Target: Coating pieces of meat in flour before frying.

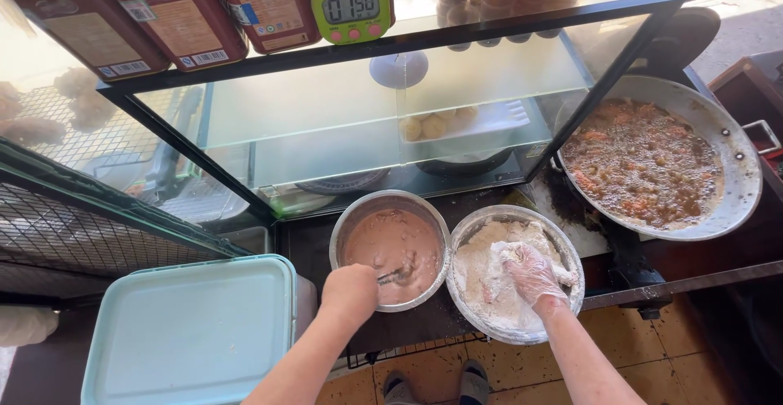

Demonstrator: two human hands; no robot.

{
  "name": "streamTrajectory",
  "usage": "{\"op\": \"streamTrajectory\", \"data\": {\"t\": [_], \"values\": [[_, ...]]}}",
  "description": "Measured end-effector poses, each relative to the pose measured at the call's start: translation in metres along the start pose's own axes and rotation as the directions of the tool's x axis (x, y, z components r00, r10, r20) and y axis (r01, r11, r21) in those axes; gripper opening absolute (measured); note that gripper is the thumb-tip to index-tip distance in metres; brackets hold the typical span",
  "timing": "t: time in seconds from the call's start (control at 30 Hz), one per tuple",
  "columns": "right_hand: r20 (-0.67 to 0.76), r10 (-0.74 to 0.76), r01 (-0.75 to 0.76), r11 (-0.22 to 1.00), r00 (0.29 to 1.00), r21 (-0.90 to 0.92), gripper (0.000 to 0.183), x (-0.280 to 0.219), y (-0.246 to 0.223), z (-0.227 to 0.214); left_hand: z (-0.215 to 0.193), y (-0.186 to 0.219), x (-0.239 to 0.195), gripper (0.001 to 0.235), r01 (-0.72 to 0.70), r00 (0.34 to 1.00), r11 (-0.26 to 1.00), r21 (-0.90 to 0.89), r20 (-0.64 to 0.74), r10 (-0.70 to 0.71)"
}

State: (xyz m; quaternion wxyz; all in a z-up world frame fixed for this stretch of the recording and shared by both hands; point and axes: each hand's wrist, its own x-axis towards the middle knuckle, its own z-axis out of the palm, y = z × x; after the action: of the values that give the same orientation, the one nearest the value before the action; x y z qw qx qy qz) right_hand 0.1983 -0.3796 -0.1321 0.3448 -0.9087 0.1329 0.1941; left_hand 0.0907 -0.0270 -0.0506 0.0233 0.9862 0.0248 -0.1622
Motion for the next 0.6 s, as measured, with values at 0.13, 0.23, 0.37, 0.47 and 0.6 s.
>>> {"op": "streamTrajectory", "data": {"t": [0.13, 0.23, 0.37, 0.47, 0.6], "values": [[-0.005, -0.013, 0.013, 0.997, 1.0, -0.076, 0.052, 0.003, 0.001, -0.003, -0.003, 0.009, -0.008, 0.016, -0.038, 0.999, 0.997, -0.06, 0.003, 0.038], [-0.037, -0.085, 0.078, 0.983, 0.996, -0.164, 0.06, 0.009, 0.004, -0.005, -0.021, 0.011, -0.012, 0.017, 0.0, 1.0, 0.998, -0.057, 0.017, 0.001], [0.024, -0.186, 0.185, 0.943, 0.982, -0.276, 0.039, 0.043, 0.033, 0.012, -0.016, 0.003, 0.002, 0.019, 0.009, 0.997, 0.997, -0.075, 0.071, -0.004], [0.07, -0.257, 0.266, 0.941, 0.964, -0.211, 0.038, -0.014, -0.035, -0.013, 0.002, 0.0, 0.021, 0.018, 0.063, 0.998, 0.982, -0.181, 0.031, -0.058], [0.113, -0.263, 0.286, 0.906, 0.958, -0.313, 0.039, -0.006, -0.033, -0.005, -0.004, -0.01, 0.026, 0.024, 0.126, 0.992, 0.971, -0.203, 0.053, -0.117]]}}
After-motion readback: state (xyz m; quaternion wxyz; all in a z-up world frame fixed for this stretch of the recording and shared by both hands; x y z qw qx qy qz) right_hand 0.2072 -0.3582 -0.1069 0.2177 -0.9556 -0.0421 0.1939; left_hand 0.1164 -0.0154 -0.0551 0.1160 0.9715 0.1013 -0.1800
